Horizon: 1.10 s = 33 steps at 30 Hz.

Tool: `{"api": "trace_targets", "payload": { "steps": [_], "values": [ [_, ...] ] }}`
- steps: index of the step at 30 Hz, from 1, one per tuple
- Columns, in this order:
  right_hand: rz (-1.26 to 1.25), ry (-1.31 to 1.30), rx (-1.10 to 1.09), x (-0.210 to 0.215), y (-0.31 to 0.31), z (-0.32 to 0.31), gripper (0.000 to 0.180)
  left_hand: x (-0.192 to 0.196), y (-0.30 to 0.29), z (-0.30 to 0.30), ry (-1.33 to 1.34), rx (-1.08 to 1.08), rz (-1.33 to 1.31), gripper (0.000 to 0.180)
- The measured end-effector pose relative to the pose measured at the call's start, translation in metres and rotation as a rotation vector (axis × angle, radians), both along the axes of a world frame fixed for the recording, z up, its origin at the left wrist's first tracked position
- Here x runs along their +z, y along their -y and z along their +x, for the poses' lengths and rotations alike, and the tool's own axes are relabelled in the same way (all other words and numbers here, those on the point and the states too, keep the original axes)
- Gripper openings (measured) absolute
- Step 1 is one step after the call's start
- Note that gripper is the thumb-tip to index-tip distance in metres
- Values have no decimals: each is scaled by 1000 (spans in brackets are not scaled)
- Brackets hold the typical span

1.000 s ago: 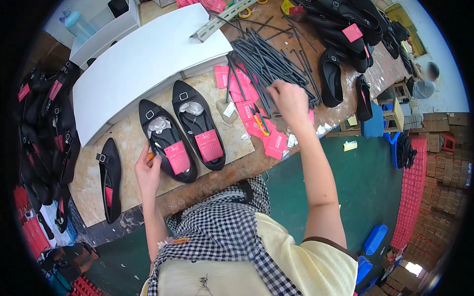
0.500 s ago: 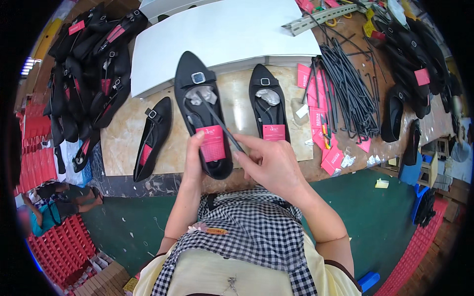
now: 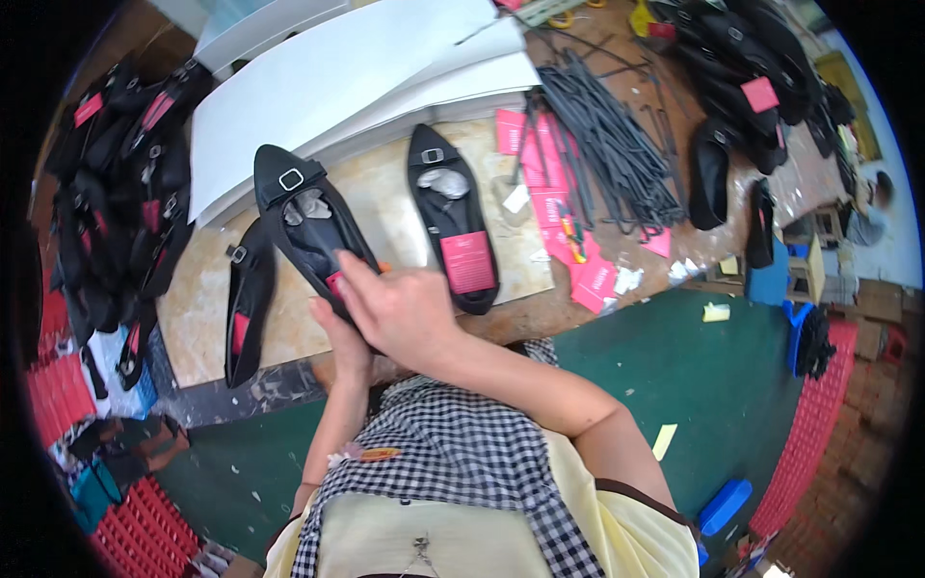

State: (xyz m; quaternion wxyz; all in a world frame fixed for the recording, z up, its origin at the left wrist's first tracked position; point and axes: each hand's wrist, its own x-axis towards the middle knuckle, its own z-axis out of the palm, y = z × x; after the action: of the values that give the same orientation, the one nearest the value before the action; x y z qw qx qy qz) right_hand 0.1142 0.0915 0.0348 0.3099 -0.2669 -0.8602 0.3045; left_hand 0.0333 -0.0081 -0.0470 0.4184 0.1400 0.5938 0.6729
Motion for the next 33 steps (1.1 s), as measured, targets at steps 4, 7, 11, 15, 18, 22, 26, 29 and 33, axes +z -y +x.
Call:
{"api": "trace_targets", "payload": {
  "steps": [4, 7, 11, 15, 18, 22, 26, 29, 33],
  "values": [
    [-85, -78, -26, -8, -11, -6, 27, 15, -15, 14, -78, 120, -41, 90],
    [-29, 31, 35, -6, -13, -1, 29, -4, -15, 4, -82, 97, -30, 91],
    [-348, -91, 367, -16, -44, 41, 32, 3, 13, -24, 137, 6, -184, 61],
    [65, 470, -517, -32, -147, 136, 18, 59, 13, -63, -1243, 224, -531, 44],
    [126, 669, -527, -71, -169, 158, 26, 72, -47, -19, -1006, -223, -429, 56],
    [-161, 543, -496, -33, -177, 160, 24, 19, -84, 2, -690, -464, -334, 64],
    [-625, 232, -472, -3, -151, 167, 25, 18, -49, -3, 60, -301, -98, 60],
    [-526, 98, -351, -4, -121, 129, 36, 47, -34, 0, 829, -396, -9, 69],
    [-579, 173, 22, 50, -58, 82, 35, 36, -33, -15, 374, -157, -4, 65]
  ]
}}
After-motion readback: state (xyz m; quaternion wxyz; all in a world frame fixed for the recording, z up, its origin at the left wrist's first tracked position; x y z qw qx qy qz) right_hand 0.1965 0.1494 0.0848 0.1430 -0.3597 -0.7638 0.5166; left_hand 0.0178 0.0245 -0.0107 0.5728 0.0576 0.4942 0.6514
